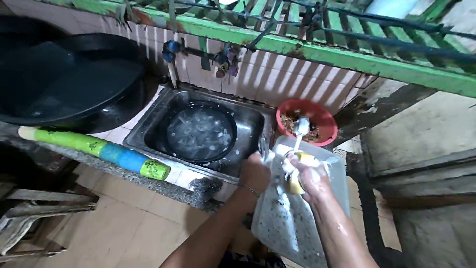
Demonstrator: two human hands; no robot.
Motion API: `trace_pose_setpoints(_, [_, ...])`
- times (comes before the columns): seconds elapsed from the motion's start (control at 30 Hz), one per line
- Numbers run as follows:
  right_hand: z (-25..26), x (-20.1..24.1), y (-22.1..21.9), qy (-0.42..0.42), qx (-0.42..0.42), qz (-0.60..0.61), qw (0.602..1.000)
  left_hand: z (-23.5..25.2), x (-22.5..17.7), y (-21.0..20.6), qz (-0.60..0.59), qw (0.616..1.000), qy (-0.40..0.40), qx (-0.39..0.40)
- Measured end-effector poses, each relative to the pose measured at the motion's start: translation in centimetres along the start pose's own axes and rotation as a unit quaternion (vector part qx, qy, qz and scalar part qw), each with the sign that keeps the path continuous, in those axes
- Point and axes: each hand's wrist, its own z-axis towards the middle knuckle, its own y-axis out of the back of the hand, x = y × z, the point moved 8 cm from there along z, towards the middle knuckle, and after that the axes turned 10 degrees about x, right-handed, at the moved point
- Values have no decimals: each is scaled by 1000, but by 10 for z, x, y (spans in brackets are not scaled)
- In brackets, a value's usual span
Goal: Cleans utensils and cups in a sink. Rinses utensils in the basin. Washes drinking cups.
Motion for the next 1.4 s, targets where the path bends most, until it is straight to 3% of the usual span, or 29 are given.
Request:
trace_pose_setpoints(0.1, [4,-10,-34,-11,126,-129,984,17,11,6,-145,988,-35,27])
trace_pose_setpoints(0.17, [1,-12,-63,29,197,-158,967,30,19,14,-158,985,-55,39])
trace_pose_setpoints(0.23, [-2,-23,-80,4,224,-143,964,42,28,34,-157,987,-24,28])
trace_pose_setpoints(0.3, [-7,-31,-87,-26,240,-126,962,61,39,71,-97,995,25,-16])
trace_pose_setpoints(0.37, [-14,-33,-85,-20,250,-117,961,88,52,124,60,991,100,-61])
trace_pose_setpoints(0.43, [-18,-33,-76,-10,248,-101,964,103,65,170,197,960,180,-88])
trace_pose_setpoints(0.5, [-12,-34,-63,-8,220,-81,972,103,70,189,264,938,208,-83])
trace_pose_setpoints(0.57, [-4,-38,-55,-15,183,-30,983,90,63,168,286,939,186,-46])
trace_pose_setpoints(0.67, [11,-37,-44,-25,80,19,996,62,46,96,200,973,115,-1])
trace_pose_setpoints(0.77, [29,-16,-41,29,9,-33,999,27,24,11,185,978,64,75])
trace_pose_setpoints(0.83, [36,3,-37,52,-20,-119,991,-1,2,-23,188,978,-4,87])
trace_pose_setpoints(0.93, [55,10,-15,18,-57,-153,986,-5,-5,-41,209,969,-7,135])
trace_pose_setpoints(1.07, [33,23,-17,32,-46,-257,965,3,-9,-41,174,978,-34,115])
trace_pose_setpoints(1.2, [62,2,23,10,-24,-47,999,-5,-8,-51,142,970,-91,172])
trace_pose_setpoints(1.27, [59,-6,26,27,26,105,994,1,-4,-51,-29,980,-76,184])
trace_pose_setpoints(1.33, [36,-11,6,23,108,219,969,7,0,-52,-205,961,-43,178])
trace_pose_setpoints(1.4, [18,-15,-11,18,155,264,952,15,-2,-51,-214,960,-24,180])
